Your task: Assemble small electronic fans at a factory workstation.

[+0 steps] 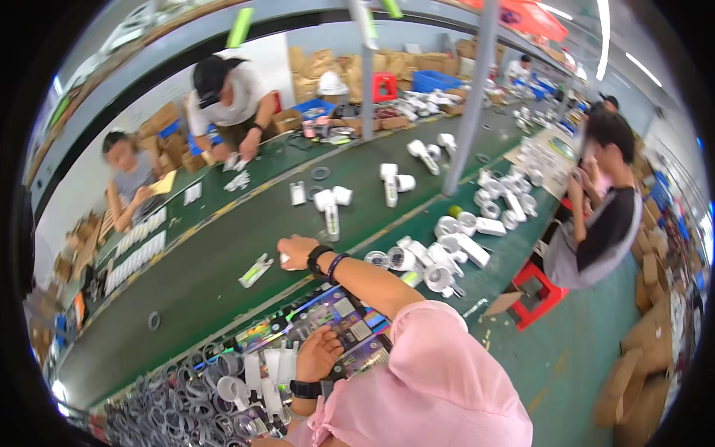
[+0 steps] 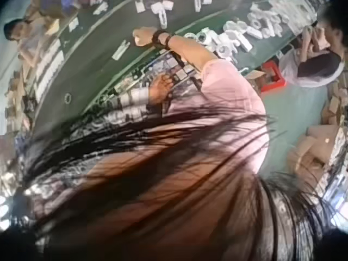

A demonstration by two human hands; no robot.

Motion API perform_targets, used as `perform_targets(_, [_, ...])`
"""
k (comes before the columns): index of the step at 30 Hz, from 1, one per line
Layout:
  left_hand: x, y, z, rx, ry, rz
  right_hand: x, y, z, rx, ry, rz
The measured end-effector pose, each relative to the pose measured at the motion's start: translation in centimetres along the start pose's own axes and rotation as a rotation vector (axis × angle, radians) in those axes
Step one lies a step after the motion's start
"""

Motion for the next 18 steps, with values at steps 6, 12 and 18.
perform_targets(6, [-0.6,0.5,0.3,0.006,0.030,0.016,-9.0,-7.7,-0.9,-0.197,0.344,0.161])
perform_targets(12, [0.5,0.8,0.3,0.010,-0.001,0.017,-17.7,-19.6,5.3,-0.009,0.699,0.411])
perform_targets(18, [0.4,0.3,0.2,0.021,-0.005,0.020,-20.2,-29.4,12.3,0.223,0.392,0.953])
Point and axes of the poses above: each hand's wrist, its own y-axis towards the middle knuckle, its own x-axis out of the palm, z = x × y, the point moved 1 cm from there along y, towards the middle knuckle, and after that the axes turned 4 degrees about y, right-handed, at the moved point
